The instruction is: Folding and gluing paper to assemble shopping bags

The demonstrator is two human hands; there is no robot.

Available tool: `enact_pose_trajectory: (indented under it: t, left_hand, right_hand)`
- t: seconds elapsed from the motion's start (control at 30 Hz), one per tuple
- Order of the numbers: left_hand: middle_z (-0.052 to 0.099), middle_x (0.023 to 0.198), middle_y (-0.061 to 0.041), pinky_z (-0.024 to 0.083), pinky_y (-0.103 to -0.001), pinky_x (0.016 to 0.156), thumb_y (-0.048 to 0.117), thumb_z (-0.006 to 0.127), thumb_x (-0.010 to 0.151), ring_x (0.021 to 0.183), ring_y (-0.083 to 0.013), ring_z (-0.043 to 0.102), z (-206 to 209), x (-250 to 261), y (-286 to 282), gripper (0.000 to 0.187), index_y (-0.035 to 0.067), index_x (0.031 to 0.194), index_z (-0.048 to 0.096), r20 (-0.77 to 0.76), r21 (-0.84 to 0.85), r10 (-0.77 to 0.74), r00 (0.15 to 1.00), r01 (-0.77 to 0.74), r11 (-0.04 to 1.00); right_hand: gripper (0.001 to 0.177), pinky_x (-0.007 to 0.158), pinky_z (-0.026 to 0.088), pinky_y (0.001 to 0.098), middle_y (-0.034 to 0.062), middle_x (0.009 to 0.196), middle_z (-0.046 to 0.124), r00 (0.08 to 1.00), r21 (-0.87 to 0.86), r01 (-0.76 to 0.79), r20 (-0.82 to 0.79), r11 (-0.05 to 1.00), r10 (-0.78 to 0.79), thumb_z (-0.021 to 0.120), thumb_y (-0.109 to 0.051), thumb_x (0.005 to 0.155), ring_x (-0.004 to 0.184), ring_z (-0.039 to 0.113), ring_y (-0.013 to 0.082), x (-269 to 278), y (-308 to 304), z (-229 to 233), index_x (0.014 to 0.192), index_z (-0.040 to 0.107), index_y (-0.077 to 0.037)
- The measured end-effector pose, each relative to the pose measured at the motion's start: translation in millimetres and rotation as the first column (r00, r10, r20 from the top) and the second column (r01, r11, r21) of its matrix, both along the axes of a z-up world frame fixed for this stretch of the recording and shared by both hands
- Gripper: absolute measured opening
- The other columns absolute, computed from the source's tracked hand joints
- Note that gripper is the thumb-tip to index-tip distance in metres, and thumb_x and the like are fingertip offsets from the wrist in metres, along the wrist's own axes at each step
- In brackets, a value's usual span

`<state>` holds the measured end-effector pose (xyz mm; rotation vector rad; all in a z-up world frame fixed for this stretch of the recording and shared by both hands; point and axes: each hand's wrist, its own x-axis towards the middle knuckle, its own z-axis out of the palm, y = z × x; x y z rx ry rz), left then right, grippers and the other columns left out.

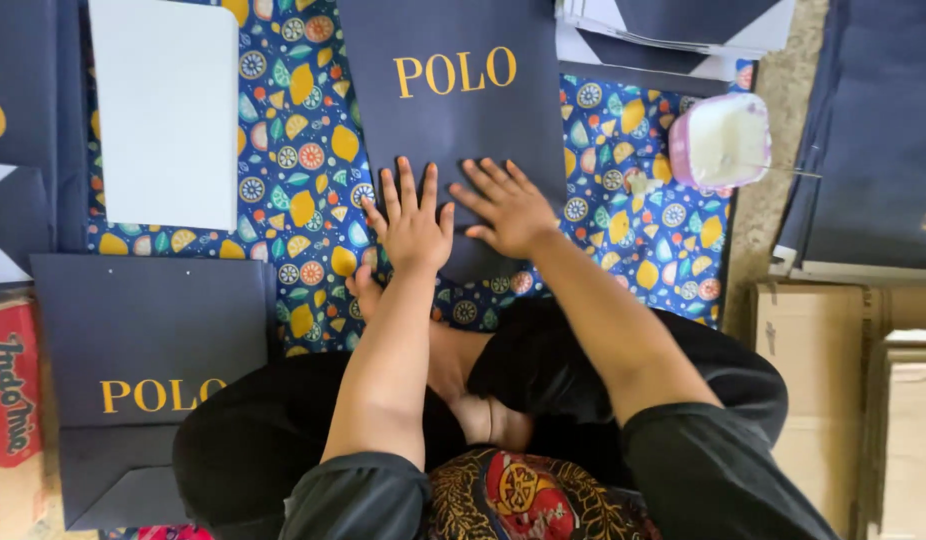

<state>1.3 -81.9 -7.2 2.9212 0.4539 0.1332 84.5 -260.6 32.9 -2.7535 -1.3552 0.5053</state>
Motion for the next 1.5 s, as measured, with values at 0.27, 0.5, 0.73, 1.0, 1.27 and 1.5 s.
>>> enact_pose_trajectory:
  t: [0.27,0.5,0.73,1.0,1.27,1.5]
  left_hand:
    - [0.003,0.176,-0.001,-0.008,-0.061,0.127,0.066,0.041,0.101,0.162,-0.0217,0.001,9.9,4.3,12.8,0.081,0.026,0.167,0.017,-0.225,-0.067,-0.001,0.974,-0.014,0.998]
    - [-0.015,0.174,-0.004,-0.014,-0.063,0.126,0.068,0.033,0.104,0.16,-0.0187,-0.016,51.2,2.9,24.4,0.09,0.015,0.167,-0.005,-0.51,-0.093,-0.016,0.86,-0.036,0.995]
    - [-0.021,0.172,0.004,-0.016,-0.062,0.125,0.082,0.057,0.081,0.159,-0.0162,-0.017,63.8,-5.8,82.2,0.123,0.024,0.165,-0.01,-0.655,-0.161,-0.308,0.69,0.271,0.949]
    - [-0.015,0.173,0.001,-0.025,-0.066,0.119,0.075,0.083,0.058,0.16,-0.0185,-0.01,100.8,-4.3,79.3,0.135,0.044,0.164,0.005,-0.663,-0.144,-0.35,0.662,0.346,0.927]
    - [0.064,0.137,0.005,0.033,-0.047,0.12,0.026,0.093,0.054,0.134,-0.0203,0.053,-20.1,-5.7,123.2,0.082,0.031,0.132,0.069,0.091,-0.132,-0.521,0.849,0.529,0.839]
    - [0.069,0.064,0.007,0.057,-0.04,0.06,0.064,0.093,0.065,0.065,-0.0258,0.072,-44.6,40.8,104.5,0.048,0.027,0.079,0.066,0.302,-0.311,0.189,0.935,-0.091,0.946]
  right_hand:
    - [0.087,0.127,0.02,0.0478,0.0033,0.171,0.028,0.98,0.199,0.038,0.182,0.979,-0.074,0.041,-0.074,0.096,0.155,0.027,0.0281,33.4,-69.5,-26.7,0.166,0.031,-0.022]
    - [0.12,0.132,0.001,0.047,-0.0005,0.176,0.007,0.997,-0.06,0.083,0.003,0.995,-0.083,0.035,-0.096,0.075,0.161,0.01,0.0214,30.1,-79.3,-6.0,0.168,0.011,-0.023]
    - [0.136,0.133,0.004,0.0481,-0.0006,0.176,0.006,1.0,-0.101,-0.029,-0.009,0.994,0.028,0.052,-0.096,0.056,0.161,0.011,0.0225,14.2,-96.7,-3.2,0.167,0.013,-0.028]
    - [0.113,0.13,0.021,0.0509,0.0056,0.168,0.035,0.993,0.149,0.025,-0.118,0.989,-0.007,0.086,-0.029,0.066,0.153,0.033,0.0286,19.0,-103.7,-2.9,0.164,0.031,-0.016]
    - [0.078,0.108,0.05,0.0373,-0.009,0.128,0.07,0.959,0.515,0.272,-0.076,0.812,-0.273,0.066,-0.002,0.075,0.12,0.065,0.0208,24.3,-111.1,-32.0,0.147,0.058,-0.032]
    - [0.062,0.091,0.056,0.0472,-0.0001,0.097,0.079,0.599,0.466,0.756,-0.213,0.459,-0.772,0.082,-0.062,0.088,0.098,0.074,0.0272,45.8,-85.7,-53.0,0.135,0.055,-0.033]
